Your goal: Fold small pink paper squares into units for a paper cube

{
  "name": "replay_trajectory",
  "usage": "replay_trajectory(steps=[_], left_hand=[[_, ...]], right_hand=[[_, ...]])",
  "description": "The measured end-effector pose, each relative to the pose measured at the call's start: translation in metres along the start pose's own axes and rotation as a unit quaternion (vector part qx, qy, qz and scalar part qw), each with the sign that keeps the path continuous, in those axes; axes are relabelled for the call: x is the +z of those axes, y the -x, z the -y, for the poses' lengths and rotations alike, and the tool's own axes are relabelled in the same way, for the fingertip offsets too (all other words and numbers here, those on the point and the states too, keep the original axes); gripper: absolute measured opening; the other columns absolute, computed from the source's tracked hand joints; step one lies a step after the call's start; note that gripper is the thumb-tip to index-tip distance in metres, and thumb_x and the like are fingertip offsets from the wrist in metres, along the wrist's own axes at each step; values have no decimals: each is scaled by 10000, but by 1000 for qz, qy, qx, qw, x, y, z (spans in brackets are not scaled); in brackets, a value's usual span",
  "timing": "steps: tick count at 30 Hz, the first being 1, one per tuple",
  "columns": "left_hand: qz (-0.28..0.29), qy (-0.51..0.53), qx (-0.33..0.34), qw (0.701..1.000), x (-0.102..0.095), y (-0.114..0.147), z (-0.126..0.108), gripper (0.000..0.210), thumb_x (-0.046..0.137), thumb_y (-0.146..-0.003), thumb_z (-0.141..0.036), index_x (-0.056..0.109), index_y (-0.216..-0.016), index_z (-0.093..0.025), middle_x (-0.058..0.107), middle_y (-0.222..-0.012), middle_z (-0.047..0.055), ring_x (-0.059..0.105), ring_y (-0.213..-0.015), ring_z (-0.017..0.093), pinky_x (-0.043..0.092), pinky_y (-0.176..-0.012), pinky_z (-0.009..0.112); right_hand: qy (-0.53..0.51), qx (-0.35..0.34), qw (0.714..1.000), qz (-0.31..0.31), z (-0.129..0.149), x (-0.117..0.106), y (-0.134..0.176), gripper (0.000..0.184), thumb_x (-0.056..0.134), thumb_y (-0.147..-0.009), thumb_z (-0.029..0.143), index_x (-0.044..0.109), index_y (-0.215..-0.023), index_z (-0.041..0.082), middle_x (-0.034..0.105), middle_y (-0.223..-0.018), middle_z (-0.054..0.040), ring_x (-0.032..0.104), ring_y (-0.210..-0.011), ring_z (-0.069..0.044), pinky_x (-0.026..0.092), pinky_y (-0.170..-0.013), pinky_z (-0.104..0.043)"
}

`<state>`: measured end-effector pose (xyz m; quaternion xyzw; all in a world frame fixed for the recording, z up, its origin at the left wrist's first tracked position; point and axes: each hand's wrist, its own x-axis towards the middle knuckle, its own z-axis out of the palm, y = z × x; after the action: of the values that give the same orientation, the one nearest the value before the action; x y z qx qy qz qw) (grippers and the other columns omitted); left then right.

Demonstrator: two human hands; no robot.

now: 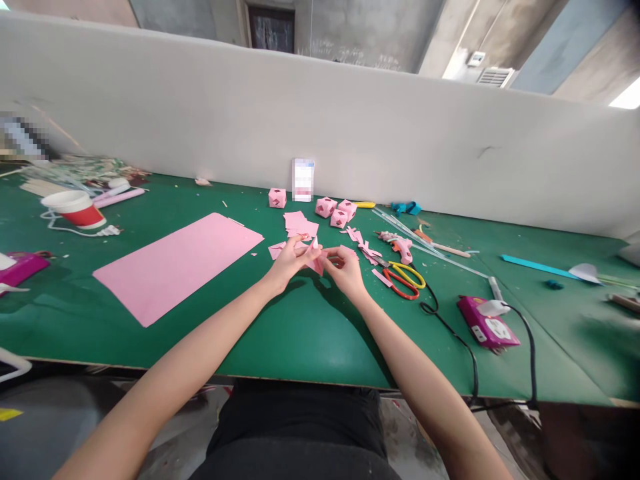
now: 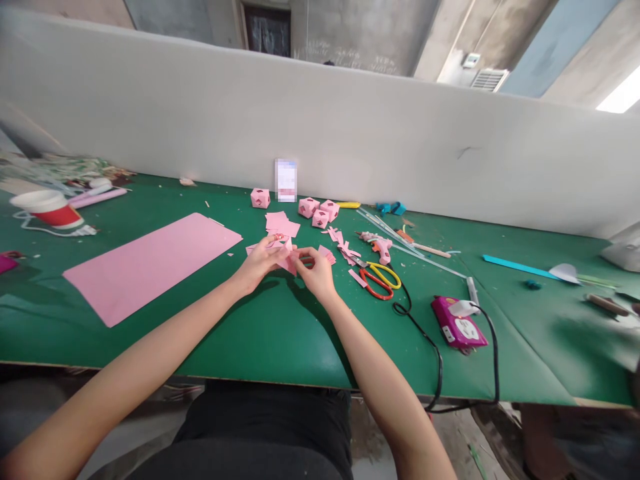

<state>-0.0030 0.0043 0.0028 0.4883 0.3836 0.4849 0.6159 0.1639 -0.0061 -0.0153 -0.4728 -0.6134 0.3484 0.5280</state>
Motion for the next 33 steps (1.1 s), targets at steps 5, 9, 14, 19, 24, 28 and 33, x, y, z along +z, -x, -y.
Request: replay_trajectory(steps=[5,9,14,19,24,28,33], left_hand=[[-66,-67,27,995,-5,-5,10,709,804,-700,-185,500,-1339,-215,610,-1360,155,576,-1292,281,516,-1021,411],[-89,-73,27,993,-8,-10,13,656,727,-709,-151,507,-1326,-194,697,-1131,116,689,-1002,226,564,-893,389],[-67,-110,66,989,-7,-7,9,521,758,-695,-228,584,-1184,-182,697,-1137,101,674,-1041,237,562,-894,369],[-49,-155,73,984,-5,-3,6,506,760,-713,-228,584,-1183,-170,687,-1191,124,672,-1096,261,561,-895,370],[-51,-155,97,982,-9,-7,11,461,754,-745,-260,597,-1171,-180,694,-1179,102,681,-1063,234,558,-904,360],[-65,-108,67,990,-11,-10,12,472,747,-760,-258,584,-1194,-173,729,-958,63,698,-821,189,593,-790,361],[-68,-45,46,996,-6,-8,3,412,717,-777,-249,583,-1157,-163,717,-883,44,689,-757,170,610,-755,350]], right_hand=[[-28,34,999,-25,-3,0,-1,331,690,-782,518,663,-885,204,742,-900,-52,699,-725,-181,597,-627,-302],[-59,56,996,-33,-4,-2,-2,320,707,-763,486,629,-885,200,724,-862,-44,703,-713,-181,619,-606,-305],[-77,96,992,3,-2,-3,-1,332,755,-735,432,611,-925,201,687,-792,-15,690,-638,-165,635,-566,-308],[-66,115,990,42,-1,-2,1,425,829,-682,446,617,-966,210,692,-771,6,668,-565,-144,617,-494,-283],[-122,127,984,39,-2,-3,-1,401,830,-688,492,641,-893,203,691,-679,16,674,-547,-141,631,-563,-278],[-195,156,968,14,-1,-6,-3,334,837,-714,441,661,-876,208,682,-660,24,683,-569,-136,637,-605,-262],[-268,214,940,-9,7,-9,-5,155,792,-778,228,662,-855,196,704,-689,8,690,-577,-116,632,-610,-202]])
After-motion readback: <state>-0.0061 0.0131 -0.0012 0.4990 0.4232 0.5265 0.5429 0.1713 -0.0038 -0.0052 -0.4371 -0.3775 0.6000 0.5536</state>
